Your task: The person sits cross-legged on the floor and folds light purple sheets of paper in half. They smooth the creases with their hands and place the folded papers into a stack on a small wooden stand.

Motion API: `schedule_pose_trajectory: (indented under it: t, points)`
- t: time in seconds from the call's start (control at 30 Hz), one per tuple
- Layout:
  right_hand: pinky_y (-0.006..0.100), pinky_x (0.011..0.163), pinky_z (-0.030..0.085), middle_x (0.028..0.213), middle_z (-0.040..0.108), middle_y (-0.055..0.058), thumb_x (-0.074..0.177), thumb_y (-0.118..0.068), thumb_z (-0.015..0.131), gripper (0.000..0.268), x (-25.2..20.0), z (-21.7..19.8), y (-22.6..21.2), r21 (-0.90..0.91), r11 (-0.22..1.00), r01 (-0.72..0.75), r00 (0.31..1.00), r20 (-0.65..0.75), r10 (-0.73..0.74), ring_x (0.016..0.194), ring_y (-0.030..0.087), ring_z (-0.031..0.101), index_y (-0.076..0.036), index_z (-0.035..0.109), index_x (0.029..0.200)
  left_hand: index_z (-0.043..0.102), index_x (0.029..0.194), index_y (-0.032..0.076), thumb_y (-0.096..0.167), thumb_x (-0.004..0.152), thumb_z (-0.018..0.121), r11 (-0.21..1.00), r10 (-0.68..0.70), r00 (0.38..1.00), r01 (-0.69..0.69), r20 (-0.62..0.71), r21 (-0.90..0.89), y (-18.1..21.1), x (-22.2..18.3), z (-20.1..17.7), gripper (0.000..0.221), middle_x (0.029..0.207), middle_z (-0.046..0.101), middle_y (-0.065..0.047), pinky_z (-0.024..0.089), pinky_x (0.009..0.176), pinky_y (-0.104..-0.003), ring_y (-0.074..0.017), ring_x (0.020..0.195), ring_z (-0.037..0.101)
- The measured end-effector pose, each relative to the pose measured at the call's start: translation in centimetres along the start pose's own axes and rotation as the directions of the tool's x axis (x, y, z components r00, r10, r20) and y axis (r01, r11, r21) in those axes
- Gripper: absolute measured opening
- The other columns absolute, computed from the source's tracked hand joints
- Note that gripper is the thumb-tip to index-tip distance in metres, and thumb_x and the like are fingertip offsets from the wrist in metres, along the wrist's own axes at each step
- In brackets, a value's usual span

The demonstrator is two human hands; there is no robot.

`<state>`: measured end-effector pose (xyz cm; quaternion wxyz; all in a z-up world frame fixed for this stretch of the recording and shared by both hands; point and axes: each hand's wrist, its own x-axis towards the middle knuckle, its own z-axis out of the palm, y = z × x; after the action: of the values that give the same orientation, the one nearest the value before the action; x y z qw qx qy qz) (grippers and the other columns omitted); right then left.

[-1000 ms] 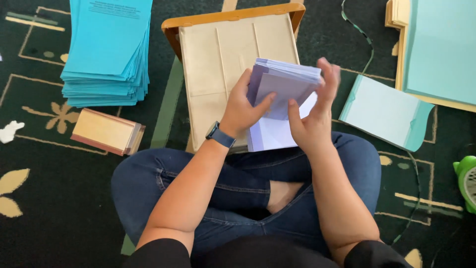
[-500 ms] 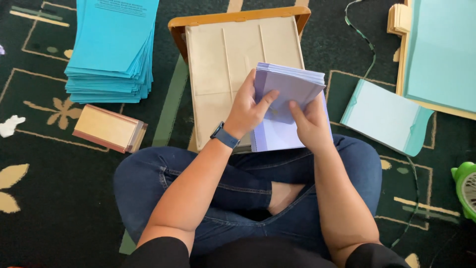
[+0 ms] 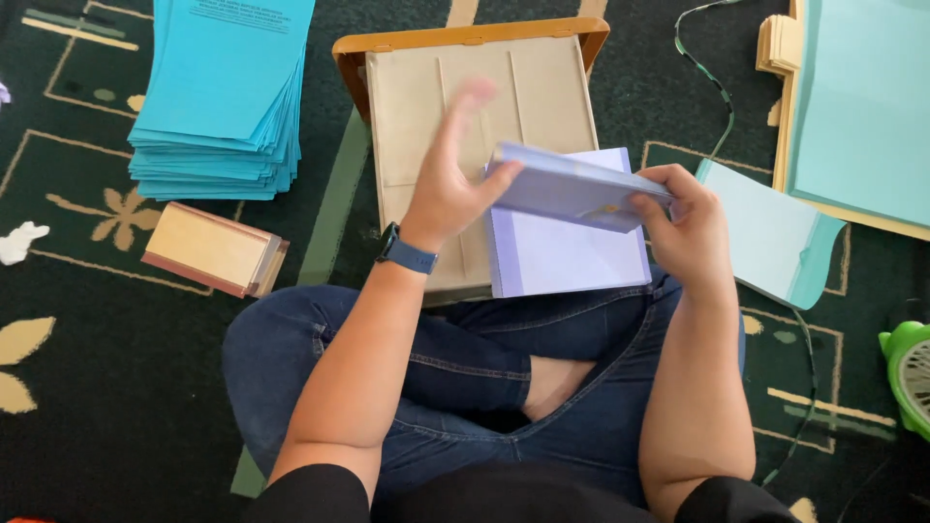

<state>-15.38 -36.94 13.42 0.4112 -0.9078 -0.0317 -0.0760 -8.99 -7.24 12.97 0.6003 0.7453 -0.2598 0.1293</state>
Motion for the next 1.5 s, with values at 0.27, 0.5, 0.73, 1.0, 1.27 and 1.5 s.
schedule_pose_trajectory:
  t: [0.27, 0.5, 0.73, 1.0, 1.27, 1.5]
  points:
    - [0.047, 0.087, 0.051, 0.110, 0.070, 0.014, 0.099, 0.000, 0.071, 0.022, 0.9, 1.9, 1.5, -0.074, 0.964, 0.255, 0.960, -0.099, -0.262, 0.104, 0.042, 0.066, -0.006, 0.069, 0.120, 0.068, 0.126, 0.022, 0.007, 0.093, 0.070, 0.820, 0.258, 0.949, -0.315, 0.182, 0.478, -3.1, -1.1, 3.4, 0.036, 0.117, 0.062, -0.003, 0.057, 0.089, -0.040, -0.0267, 0.103, 0.066]
    - [0.063, 0.105, 0.047, 0.150, 0.038, 0.030, 0.098, 0.009, 0.067, 0.088, 0.3, 2.0, -1.8, -0.230, 0.899, 0.372, 0.914, -0.081, -0.399, 0.135, 0.051, 0.051, -0.004, 0.014, 0.167, 0.037, 0.159, 0.032, 0.005, 0.098, 0.061, 0.668, 0.218, 0.945, -0.325, 0.242, 0.669, -5.8, -1.8, 4.7, 0.071, 0.137, 0.049, -0.007, 0.056, 0.092, -0.040, -0.0276, 0.117, 0.059]
    - [0.067, 0.117, 0.034, 0.166, 0.013, 0.027, 0.097, -0.005, 0.069, 0.068, 0.1, 2.2, -1.7, -0.403, 0.863, 0.304, 0.951, 0.076, -0.299, 0.148, 0.056, 0.034, -0.022, 0.049, 0.160, 0.046, 0.155, 0.026, 0.004, 0.096, 0.061, 0.715, 0.250, 0.942, -0.334, 0.223, 0.613, -5.7, -1.8, 4.9, 0.065, 0.132, 0.051, -0.006, 0.056, 0.096, -0.042, -0.0287, 0.115, 0.058]
    - [0.035, 0.105, 0.043, 0.120, 0.061, 0.020, 0.095, 0.007, 0.064, 0.054, 3.0, 4.2, 7.1, 0.565, 0.786, 0.252, 0.967, -0.182, -0.179, 0.120, 0.027, 0.058, -0.002, 0.040, 0.142, 0.021, 0.164, 0.018, 0.006, 0.094, 0.067, 0.995, -0.036, 0.994, 0.026, -0.101, -0.093, -5.2, -2.6, 5.7, 0.084, 0.130, 0.060, -0.009, 0.043, 0.113, -0.044, -0.0222, 0.123, 0.058]
    - [0.031, 0.097, 0.045, 0.120, 0.063, 0.019, 0.094, 0.003, 0.070, 0.030, 2.0, 4.8, 5.5, 0.724, 0.683, 0.091, 0.996, -0.079, -0.049, 0.111, 0.021, 0.064, -0.005, 0.048, 0.113, 0.061, 0.112, 0.012, 0.010, 0.097, 0.069, 0.956, -0.150, 0.987, 0.161, 0.064, -0.245, -4.8, -2.3, 4.7, 0.017, 0.111, 0.069, -0.002, 0.045, 0.106, -0.036, -0.0136, 0.112, 0.064]
    - [0.027, 0.086, 0.042, 0.100, 0.064, 0.003, 0.100, -0.001, 0.068, 0.020, 2.0, 5.6, 8.0, 0.520, 0.853, 0.037, 0.999, -0.024, -0.029, 0.098, 0.010, 0.057, -0.007, 0.055, 0.113, 0.061, 0.109, 0.013, 0.013, 0.101, 0.068, 0.935, -0.194, 0.976, 0.214, 0.097, -0.282, -7.1, -2.6, 4.4, 0.011, 0.108, 0.071, -0.001, 0.046, 0.104, -0.037, -0.0078, 0.110, 0.059]
